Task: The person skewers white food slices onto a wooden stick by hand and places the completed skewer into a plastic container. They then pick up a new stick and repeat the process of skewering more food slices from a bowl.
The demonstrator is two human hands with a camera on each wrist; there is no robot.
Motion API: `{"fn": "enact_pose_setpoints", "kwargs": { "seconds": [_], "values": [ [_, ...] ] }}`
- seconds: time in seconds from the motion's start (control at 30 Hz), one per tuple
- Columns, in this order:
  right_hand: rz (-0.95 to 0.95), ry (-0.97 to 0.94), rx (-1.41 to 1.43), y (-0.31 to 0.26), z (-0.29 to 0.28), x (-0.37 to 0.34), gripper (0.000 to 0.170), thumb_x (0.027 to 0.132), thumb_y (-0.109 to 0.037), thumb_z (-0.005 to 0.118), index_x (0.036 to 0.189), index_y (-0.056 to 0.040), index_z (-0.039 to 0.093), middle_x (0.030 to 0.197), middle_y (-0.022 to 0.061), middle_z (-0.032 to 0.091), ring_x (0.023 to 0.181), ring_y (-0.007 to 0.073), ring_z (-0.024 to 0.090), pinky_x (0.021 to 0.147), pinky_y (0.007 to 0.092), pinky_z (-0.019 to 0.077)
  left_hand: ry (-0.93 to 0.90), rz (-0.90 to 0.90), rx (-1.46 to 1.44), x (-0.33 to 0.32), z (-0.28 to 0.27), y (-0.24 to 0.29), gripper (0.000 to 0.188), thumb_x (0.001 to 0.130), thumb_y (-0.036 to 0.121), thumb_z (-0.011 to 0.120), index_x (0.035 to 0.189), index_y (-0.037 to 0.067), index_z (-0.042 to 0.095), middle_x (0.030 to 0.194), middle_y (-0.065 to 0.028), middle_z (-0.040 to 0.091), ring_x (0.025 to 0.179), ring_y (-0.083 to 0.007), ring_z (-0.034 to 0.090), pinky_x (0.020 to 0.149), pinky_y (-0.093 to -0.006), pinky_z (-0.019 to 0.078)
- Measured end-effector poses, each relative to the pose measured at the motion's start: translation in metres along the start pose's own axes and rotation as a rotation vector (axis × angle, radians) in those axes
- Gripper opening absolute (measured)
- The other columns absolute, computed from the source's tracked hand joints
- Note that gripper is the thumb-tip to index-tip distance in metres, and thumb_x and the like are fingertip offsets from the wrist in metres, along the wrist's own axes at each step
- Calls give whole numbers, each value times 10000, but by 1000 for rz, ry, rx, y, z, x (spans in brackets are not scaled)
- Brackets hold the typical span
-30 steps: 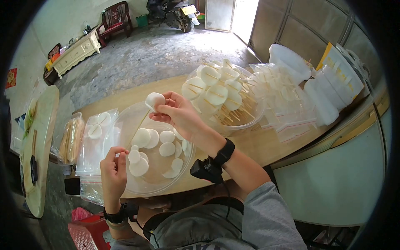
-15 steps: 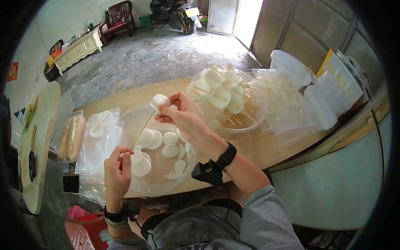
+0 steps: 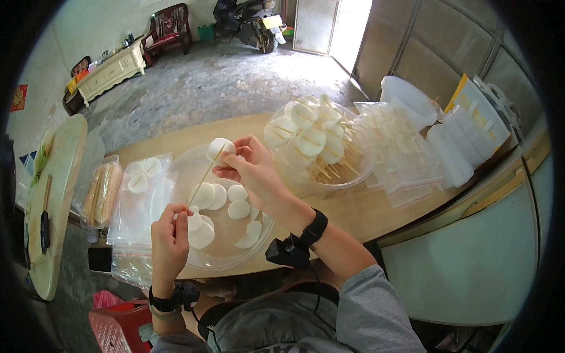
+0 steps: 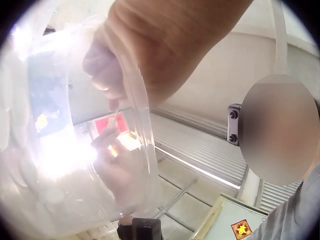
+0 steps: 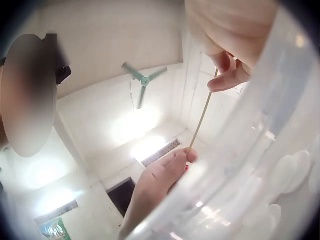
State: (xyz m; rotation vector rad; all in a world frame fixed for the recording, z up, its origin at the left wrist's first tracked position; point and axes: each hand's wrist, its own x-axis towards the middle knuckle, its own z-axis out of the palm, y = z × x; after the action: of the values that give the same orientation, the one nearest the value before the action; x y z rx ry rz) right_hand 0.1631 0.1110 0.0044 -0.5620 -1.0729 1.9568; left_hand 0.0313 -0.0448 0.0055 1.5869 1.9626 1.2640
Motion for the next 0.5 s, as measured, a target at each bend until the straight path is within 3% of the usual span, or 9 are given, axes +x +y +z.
{"fn": "enact_pose_setpoints", "kwargs": {
  "seconds": [0.1, 0.17, 0.5],
  "values": [
    [-54, -12, -40, 2, 2, -3, 131, 888, -48, 543, 941, -33, 424, 955, 115, 548, 816, 182, 618, 738, 290, 542, 9, 9, -7, 0, 1, -1, 86, 902, 71, 475, 923, 3, 523, 618, -126, 592, 434, -197, 530, 428, -298, 353],
    [-193, -56, -143, 4, 3, -5, 136, 891, -49, 541, 923, -29, 410, 945, 118, 552, 788, 186, 635, 710, 282, 561, 24, 24, -19, -1, 2, -3, 87, 904, 74, 474, 921, 6, 525, 585, -124, 575, 414, -189, 509, 422, -294, 346],
    [-185, -199, -256, 10, 20, -16, 170, 850, 4, 564, 851, 9, 394, 891, 105, 543, 788, 214, 663, 639, 259, 574, 69, 39, -87, 0, 5, -10, 89, 907, 81, 476, 917, 6, 522, 510, -125, 515, 391, -185, 477, 407, -309, 309]
  ]
}}
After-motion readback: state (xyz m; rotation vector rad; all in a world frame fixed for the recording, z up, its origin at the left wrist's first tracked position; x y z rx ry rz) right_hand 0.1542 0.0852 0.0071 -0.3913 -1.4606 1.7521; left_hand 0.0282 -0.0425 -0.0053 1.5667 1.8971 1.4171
